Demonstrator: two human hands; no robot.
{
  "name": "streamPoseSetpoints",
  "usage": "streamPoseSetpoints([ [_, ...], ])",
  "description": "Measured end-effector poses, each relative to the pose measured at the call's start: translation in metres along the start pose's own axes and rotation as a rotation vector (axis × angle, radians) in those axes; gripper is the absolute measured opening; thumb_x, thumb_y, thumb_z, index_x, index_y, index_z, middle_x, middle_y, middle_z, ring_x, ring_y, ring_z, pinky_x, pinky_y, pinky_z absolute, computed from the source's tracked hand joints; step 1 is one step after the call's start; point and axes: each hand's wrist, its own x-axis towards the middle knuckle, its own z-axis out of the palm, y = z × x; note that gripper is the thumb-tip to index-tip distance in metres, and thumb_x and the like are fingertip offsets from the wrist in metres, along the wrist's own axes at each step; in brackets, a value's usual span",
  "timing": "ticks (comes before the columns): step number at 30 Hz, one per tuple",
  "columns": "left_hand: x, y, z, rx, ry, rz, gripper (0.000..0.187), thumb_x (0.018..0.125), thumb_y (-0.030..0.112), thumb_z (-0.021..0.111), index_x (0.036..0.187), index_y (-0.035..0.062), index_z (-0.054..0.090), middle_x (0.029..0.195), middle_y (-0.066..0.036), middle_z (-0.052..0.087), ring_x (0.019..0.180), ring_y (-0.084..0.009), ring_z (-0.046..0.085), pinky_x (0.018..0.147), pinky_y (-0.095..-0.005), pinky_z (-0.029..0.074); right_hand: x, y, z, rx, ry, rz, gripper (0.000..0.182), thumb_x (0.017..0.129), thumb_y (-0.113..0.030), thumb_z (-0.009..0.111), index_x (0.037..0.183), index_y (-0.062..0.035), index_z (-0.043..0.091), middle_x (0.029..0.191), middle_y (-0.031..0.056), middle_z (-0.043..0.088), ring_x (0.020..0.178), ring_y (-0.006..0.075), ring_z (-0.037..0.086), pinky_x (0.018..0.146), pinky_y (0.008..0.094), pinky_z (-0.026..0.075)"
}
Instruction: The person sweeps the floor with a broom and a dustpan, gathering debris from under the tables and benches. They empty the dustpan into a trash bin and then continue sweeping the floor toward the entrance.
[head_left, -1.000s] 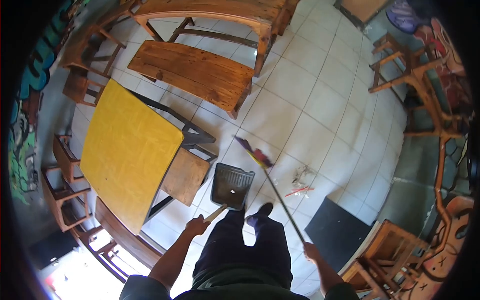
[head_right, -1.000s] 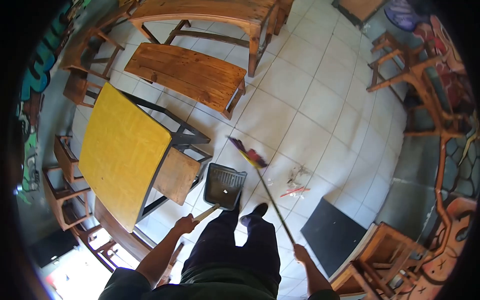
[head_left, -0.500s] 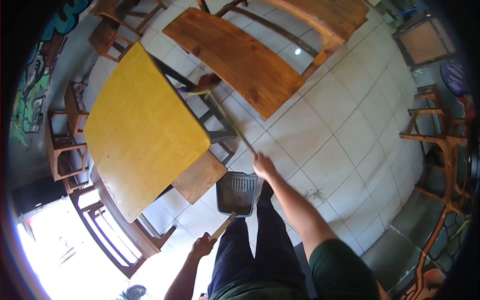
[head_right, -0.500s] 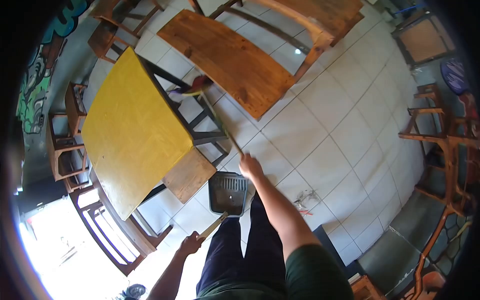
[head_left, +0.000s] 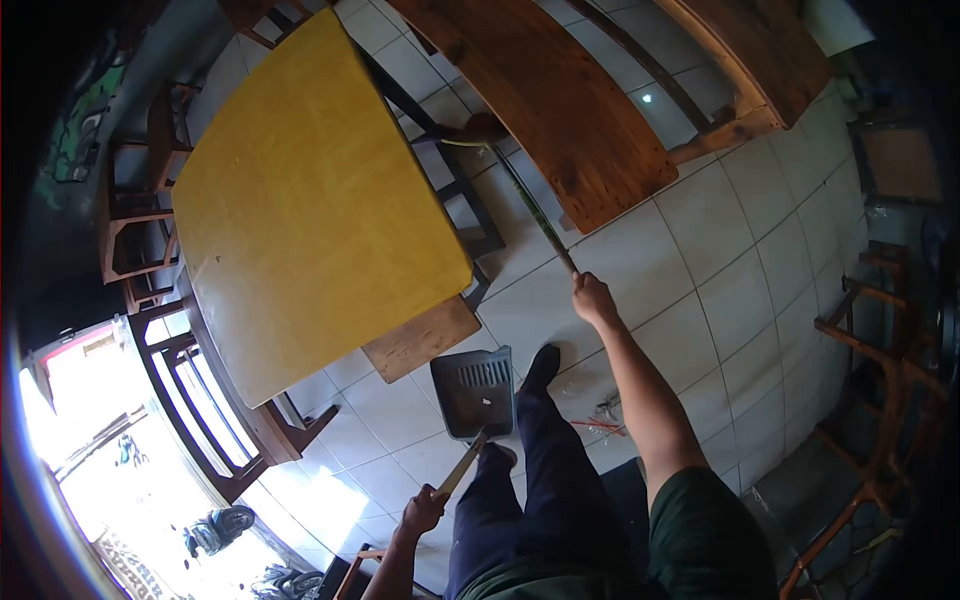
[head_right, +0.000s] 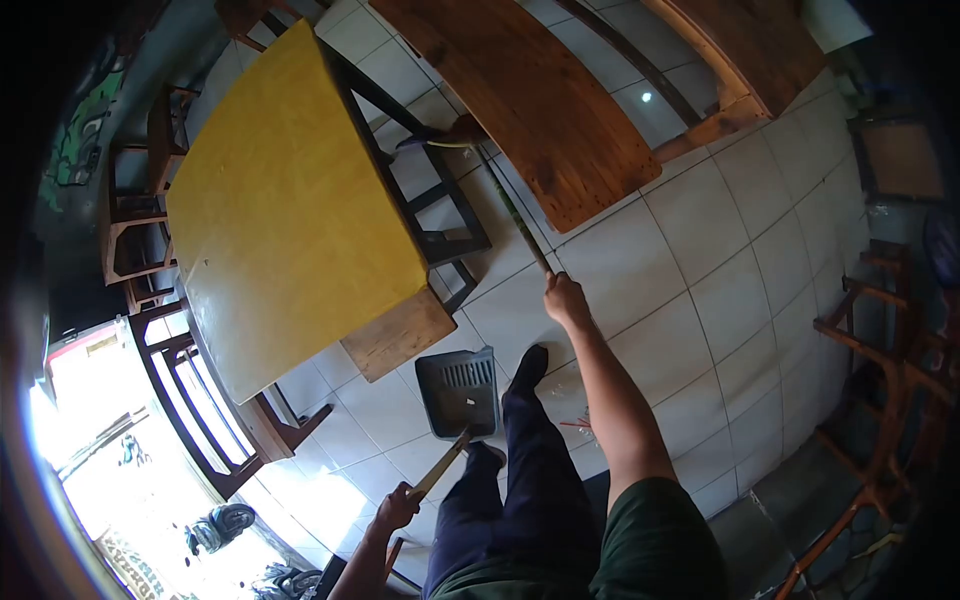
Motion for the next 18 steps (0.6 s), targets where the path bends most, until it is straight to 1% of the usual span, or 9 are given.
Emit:
streamPoseSetpoints([
  [2, 0.006, -0.028, 0.012, 0.306, 0.019, 0.334, 0.022, 0.084, 0.029, 0.047, 0.088, 0.0074, 0.051, 0.069, -0.008, 0.052, 0.052, -0.0220, 0.058, 0.046, -0.0361, 0.047, 0.010, -0.016, 0.006, 0.005, 0.003, -0.016, 0.039, 0.088, -0.032, 0.031, 0.091, 0.0031, 0.049, 0.087, 0.0249, 0.056, 0.084, 0.0396, 0.054, 0.074, 0.0450, 0.043],
  [4, 0.005, -0.029, 0.012, 0.305, -0.010, 0.259, 0.023, 0.084, 0.030, 0.047, 0.090, 0.0073, 0.050, 0.067, -0.008, 0.054, 0.054, -0.0247, 0.059, 0.048, -0.0378, 0.047, 0.026, -0.035, 0.004, 0.033, 0.018, 0.008, 0.039, 0.088, -0.031, 0.031, 0.091, 0.0043, 0.048, 0.088, 0.0253, 0.056, 0.085, 0.0390, 0.054, 0.074, 0.0444, 0.044],
  [6, 0.002, -0.028, 0.008, 0.143, -0.054, 0.026, 0.025, 0.083, 0.031, 0.048, 0.092, 0.0076, 0.048, 0.065, -0.008, 0.056, 0.056, -0.0277, 0.059, 0.050, -0.0394, 0.047, 0.039, -0.048, -0.001, 0.006, 0.042, 0.006, 0.039, 0.088, -0.030, 0.031, 0.089, 0.0047, 0.048, 0.087, 0.0256, 0.056, 0.085, 0.0381, 0.054, 0.074, 0.0437, 0.044],
  [8, -0.005, -0.036, 0.009, 0.138, -0.050, 0.038, 0.027, 0.083, 0.032, 0.049, 0.093, 0.0072, 0.046, 0.061, -0.008, 0.058, 0.059, -0.0295, 0.060, 0.052, -0.0407, 0.047, 0.049, -0.046, -0.003, 0.001, 0.046, 0.016, 0.037, 0.088, -0.030, 0.031, 0.089, 0.0034, 0.048, 0.086, 0.0255, 0.056, 0.083, 0.0373, 0.055, 0.073, 0.0430, 0.045],
  [10, -0.009, -0.034, 0.009, 0.145, -0.053, 0.045, 0.024, 0.082, 0.030, 0.050, 0.095, 0.0092, 0.048, 0.069, -0.009, 0.056, 0.057, -0.0285, 0.059, 0.050, -0.0393, 0.047, 0.042, -0.040, -0.004, -0.019, 0.072, 0.014, 0.038, 0.088, -0.031, 0.032, 0.089, 0.0040, 0.048, 0.087, 0.0258, 0.056, 0.083, 0.0380, 0.055, 0.072, 0.0432, 0.045],
  [12, -0.015, -0.039, 0.013, 0.201, -0.037, 0.109, 0.022, 0.082, 0.028, 0.050, 0.096, 0.0113, 0.049, 0.074, -0.010, 0.054, 0.056, -0.0279, 0.058, 0.048, -0.0383, 0.047, 0.025, -0.020, -0.016, -0.025, 0.065, -0.107, 0.039, 0.088, -0.032, 0.032, 0.088, 0.0031, 0.048, 0.085, 0.0255, 0.056, 0.080, 0.0391, 0.055, 0.069, 0.0446, 0.045],
  [14, -0.013, -0.045, 0.016, 0.248, -0.004, 0.180, 0.020, 0.082, 0.025, 0.050, 0.098, 0.0133, 0.050, 0.080, -0.011, 0.052, 0.055, -0.0272, 0.058, 0.046, -0.0372, 0.047, 0.001, 0.005, -0.008, -0.017, 0.091, -0.009, 0.038, 0.088, -0.033, 0.032, 0.085, 0.0015, 0.048, 0.080, 0.0251, 0.057, 0.076, 0.0402, 0.055, 0.066, 0.0462, 0.045],
  [16, -0.015, -0.048, 0.021, 0.210, -0.002, 0.251, 0.019, 0.081, 0.020, 0.051, 0.100, 0.0170, 0.052, 0.087, -0.012, 0.047, 0.053, -0.0256, 0.056, 0.044, -0.0361, 0.048, -0.019, 0.024, 0.003, -0.006, 0.102, 0.001, 0.037, 0.088, -0.033, 0.031, 0.085, 0.0002, 0.047, 0.075, 0.0248, 0.057, 0.074, 0.0405, 0.055, 0.064, 0.0470, 0.044],
  [18, -0.014, -0.045, 0.023, 0.182, 0.013, 0.258, 0.019, 0.080, 0.018, 0.052, 0.098, 0.0165, 0.053, 0.086, -0.012, 0.048, 0.054, -0.0245, 0.056, 0.045, -0.0364, 0.048, -0.032, 0.028, 0.013, 0.044, 0.086, 0.060, 0.038, 0.089, -0.034, 0.030, 0.087, 0.0000, 0.048, 0.080, 0.0244, 0.056, 0.077, 0.0411, 0.053, 0.066, 0.0463, 0.043],
])
